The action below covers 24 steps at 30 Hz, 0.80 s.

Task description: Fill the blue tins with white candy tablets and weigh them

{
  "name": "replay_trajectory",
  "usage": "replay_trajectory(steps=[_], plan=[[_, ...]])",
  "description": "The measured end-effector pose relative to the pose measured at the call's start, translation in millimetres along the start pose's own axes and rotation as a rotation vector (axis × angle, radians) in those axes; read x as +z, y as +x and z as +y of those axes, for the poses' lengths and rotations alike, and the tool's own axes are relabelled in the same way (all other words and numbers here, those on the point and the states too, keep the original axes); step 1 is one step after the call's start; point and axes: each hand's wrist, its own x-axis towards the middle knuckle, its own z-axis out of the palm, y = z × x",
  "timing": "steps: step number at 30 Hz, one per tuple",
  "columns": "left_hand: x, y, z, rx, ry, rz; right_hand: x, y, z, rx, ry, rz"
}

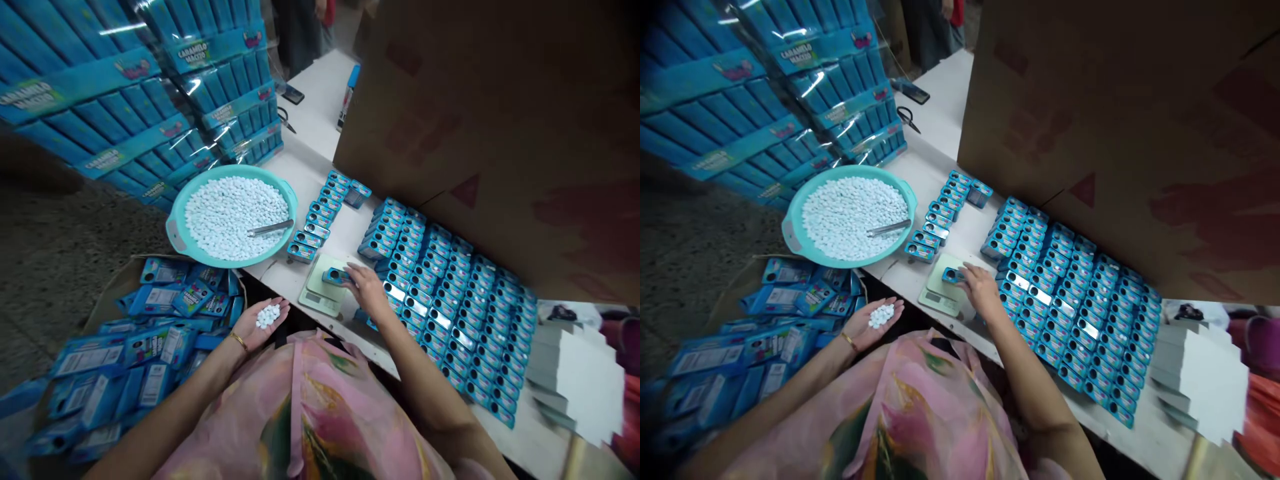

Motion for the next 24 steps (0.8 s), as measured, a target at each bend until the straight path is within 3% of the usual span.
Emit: replay_trajectory(steps=[4,8,12,15,19,24], plan=[[-3.7,2,0,-0.014,-0.004,-0.016,-14,-20,15,0.101,0.094,0.132],[5.0,2,-6,-0.055,0.03,-0.058,-15,-30,-14,0.112,0.194,0.167],[20.2,2,-21,-0.159,0.086,-0.12,5,-26,-72,-0.134,0.293,-0.081],[27.1,4,-34,-0.218,0.091,-0.153,25,-22,-100,-0.204,0.217,-0.273],[25.9,6,-43,-0.312,0.1,-0.168,46,-30,-105,-0.194,0.239,-0.345],[31.5,8,-44,-0.336,0.122,-0.114,52,-40,-99,-0.179,0.243,-0.318]])
